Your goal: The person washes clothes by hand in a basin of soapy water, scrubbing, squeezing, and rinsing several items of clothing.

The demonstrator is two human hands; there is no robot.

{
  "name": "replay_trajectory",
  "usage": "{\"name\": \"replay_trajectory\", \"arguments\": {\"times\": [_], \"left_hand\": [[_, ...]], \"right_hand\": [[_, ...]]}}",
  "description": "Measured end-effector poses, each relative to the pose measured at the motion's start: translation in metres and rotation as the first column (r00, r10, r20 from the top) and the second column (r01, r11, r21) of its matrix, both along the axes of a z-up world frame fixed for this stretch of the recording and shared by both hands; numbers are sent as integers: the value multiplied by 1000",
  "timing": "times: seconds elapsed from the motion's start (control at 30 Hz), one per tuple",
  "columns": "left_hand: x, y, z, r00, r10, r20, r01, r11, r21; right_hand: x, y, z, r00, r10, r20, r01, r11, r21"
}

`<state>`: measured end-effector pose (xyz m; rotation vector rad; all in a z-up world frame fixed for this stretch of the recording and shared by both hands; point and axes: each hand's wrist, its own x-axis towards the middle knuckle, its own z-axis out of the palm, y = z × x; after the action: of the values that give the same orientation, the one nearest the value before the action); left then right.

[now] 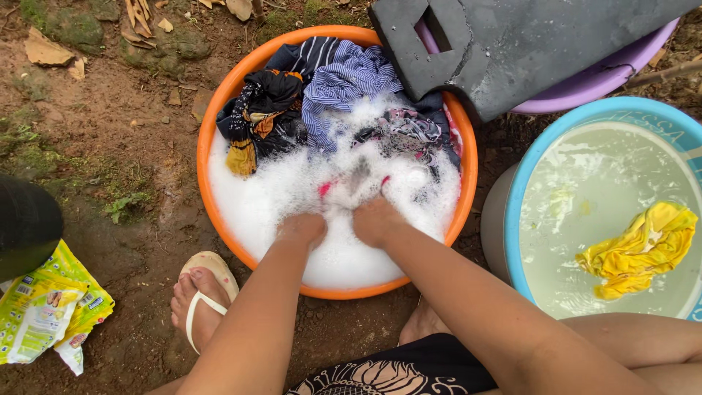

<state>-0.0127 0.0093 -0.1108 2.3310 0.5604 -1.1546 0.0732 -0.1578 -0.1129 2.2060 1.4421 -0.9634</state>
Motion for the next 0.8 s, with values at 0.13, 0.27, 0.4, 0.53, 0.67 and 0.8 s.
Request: {"name": "replay_trajectory", "arguments": {"times": [0.13,0.27,0.4,0.53,0.67,0.8], "left_hand": [[24,13,16,892,450,-47,-452,883,-124],[52,3,88,592,797,118,-716,587,-378],[87,7,169,389,891,-232,-660,95,-745],[87,27,221,497,843,-205,-407,18,-913],[86,32,195,366,833,-415,-399,-263,-878],[81,17,136,59,945,-320,-677,-198,-709]], "right_hand": [[22,-5,-32,973,-105,-206,67,981,-183],[32,-8,-7,904,-363,-227,381,924,41],[56,2,36,466,-650,-600,884,360,297],[68,18,110,-235,-548,-803,971,-88,-224],[77,43,164,-650,-151,-745,757,-216,-617],[59,73,149,-548,173,-819,792,-209,-574]]}}
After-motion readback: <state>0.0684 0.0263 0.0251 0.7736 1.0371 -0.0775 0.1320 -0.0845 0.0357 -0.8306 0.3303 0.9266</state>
